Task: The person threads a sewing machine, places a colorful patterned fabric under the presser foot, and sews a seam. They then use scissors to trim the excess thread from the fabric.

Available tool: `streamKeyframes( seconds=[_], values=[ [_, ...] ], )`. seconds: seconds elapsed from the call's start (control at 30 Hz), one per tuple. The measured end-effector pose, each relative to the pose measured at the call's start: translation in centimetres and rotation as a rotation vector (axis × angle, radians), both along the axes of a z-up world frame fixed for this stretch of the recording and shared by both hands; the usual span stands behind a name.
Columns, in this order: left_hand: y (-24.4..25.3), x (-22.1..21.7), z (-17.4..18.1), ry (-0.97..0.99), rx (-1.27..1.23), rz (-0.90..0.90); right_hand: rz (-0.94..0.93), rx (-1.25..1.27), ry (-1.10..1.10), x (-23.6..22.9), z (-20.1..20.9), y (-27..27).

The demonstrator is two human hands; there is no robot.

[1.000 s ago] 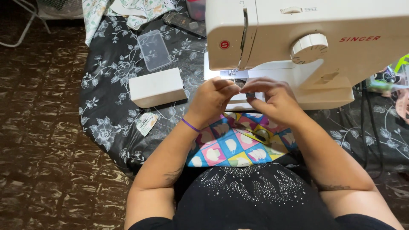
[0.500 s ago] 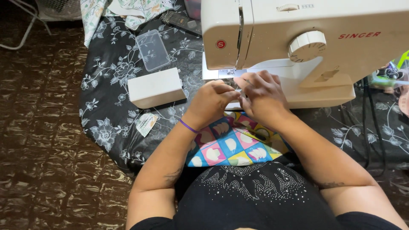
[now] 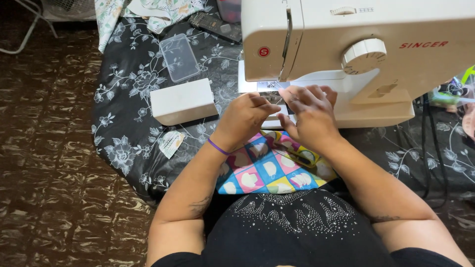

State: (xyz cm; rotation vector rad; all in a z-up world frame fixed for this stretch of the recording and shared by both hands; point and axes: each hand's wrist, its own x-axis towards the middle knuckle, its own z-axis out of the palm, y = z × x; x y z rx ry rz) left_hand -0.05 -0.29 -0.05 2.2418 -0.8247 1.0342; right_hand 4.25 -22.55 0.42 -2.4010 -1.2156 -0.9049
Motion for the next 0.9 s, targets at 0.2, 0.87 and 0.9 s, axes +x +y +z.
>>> streamKeyframes(
  seconds=[0.2,0.87,0.9],
  values=[
    [0.3,0.0,-0.3,0.007,0.005,-0.002,0.037,-0.004,0.009,-0.6,1.0,0.2],
    [5.8,0.0,2.1,0.206,0.129,0.333,-0.055,-0.253,0.183,-0.8,0.3,1.4],
    [5.8,0.0,2.2,0.265,0.126,0.329,-0.061,-0.257,0.211,-0.8,0.6,1.5]
  ],
)
